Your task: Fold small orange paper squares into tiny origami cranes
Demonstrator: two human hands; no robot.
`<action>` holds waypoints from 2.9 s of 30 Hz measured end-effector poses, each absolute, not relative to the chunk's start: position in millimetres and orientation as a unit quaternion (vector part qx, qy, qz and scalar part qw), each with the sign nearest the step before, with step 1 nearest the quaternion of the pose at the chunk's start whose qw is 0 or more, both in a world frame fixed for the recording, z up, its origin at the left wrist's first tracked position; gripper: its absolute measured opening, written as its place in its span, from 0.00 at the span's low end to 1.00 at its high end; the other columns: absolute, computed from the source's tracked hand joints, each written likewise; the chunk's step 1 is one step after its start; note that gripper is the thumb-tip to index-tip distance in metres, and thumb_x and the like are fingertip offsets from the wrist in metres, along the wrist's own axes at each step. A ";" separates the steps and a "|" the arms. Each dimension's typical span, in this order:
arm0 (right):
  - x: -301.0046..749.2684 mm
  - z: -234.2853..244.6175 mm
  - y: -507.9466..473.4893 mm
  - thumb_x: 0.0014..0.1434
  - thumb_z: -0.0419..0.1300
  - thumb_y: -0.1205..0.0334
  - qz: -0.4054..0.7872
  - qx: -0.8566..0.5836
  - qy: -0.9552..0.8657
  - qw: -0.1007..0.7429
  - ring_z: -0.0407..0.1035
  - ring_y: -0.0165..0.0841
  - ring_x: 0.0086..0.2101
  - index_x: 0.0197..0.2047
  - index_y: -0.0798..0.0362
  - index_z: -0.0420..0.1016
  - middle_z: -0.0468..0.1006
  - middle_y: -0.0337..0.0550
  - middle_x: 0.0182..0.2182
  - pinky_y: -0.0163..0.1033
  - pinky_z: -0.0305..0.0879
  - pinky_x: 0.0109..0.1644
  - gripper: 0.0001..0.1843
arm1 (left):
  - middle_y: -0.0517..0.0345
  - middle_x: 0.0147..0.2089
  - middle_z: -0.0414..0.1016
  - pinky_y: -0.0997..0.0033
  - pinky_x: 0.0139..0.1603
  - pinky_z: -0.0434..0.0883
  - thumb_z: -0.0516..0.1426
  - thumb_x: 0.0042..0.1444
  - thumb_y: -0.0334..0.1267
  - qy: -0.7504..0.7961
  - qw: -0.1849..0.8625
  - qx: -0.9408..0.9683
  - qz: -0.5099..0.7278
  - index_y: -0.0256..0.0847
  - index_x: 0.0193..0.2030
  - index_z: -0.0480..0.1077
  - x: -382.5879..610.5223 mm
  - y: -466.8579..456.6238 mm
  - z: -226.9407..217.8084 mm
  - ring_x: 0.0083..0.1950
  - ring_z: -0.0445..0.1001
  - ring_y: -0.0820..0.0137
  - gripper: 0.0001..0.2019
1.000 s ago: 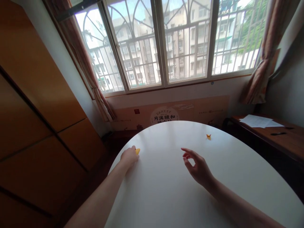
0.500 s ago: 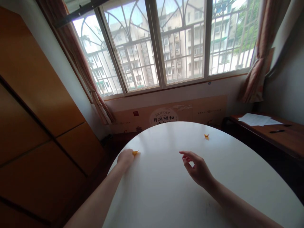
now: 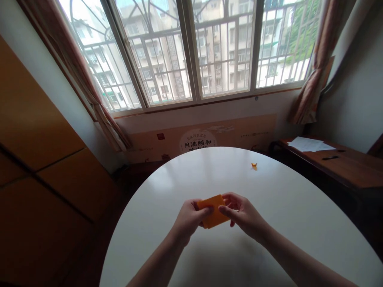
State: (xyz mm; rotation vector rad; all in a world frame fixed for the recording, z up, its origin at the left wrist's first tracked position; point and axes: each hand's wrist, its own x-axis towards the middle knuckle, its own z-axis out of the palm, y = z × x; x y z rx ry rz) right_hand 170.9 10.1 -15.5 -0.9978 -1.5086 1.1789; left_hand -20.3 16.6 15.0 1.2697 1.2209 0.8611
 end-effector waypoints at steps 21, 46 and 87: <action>168.1 -12.7 11.8 0.54 0.66 0.41 0.580 -0.474 -0.458 0.479 0.68 0.31 0.27 0.41 0.58 0.82 0.82 0.49 0.33 0.32 0.63 0.22 0.27 | 0.48 0.31 0.79 0.77 0.19 0.69 0.66 0.47 0.55 0.506 0.524 0.500 0.468 0.30 0.36 0.80 -27.7 16.6 12.3 0.27 0.70 0.71 0.24; 164.6 -14.0 6.6 0.50 0.74 0.47 0.695 -0.351 -0.397 0.486 0.76 0.42 0.41 0.45 0.54 0.84 0.84 0.51 0.41 0.42 0.70 0.43 0.24 | 0.58 0.25 0.76 0.77 0.24 0.70 0.59 0.58 0.37 0.416 0.394 0.632 0.522 0.36 0.43 0.79 -20.2 5.2 -5.6 0.24 0.72 0.73 0.11; 179.8 -17.8 12.6 0.65 0.54 0.56 0.230 -0.493 -0.759 0.359 0.67 0.35 0.28 0.34 0.51 0.78 0.77 0.42 0.28 0.39 0.61 0.34 0.14 | 0.54 0.32 0.71 0.74 0.25 0.66 0.56 0.63 0.44 0.468 0.322 0.709 0.419 0.37 0.28 0.77 -29.0 22.1 -13.8 0.26 0.68 0.73 0.17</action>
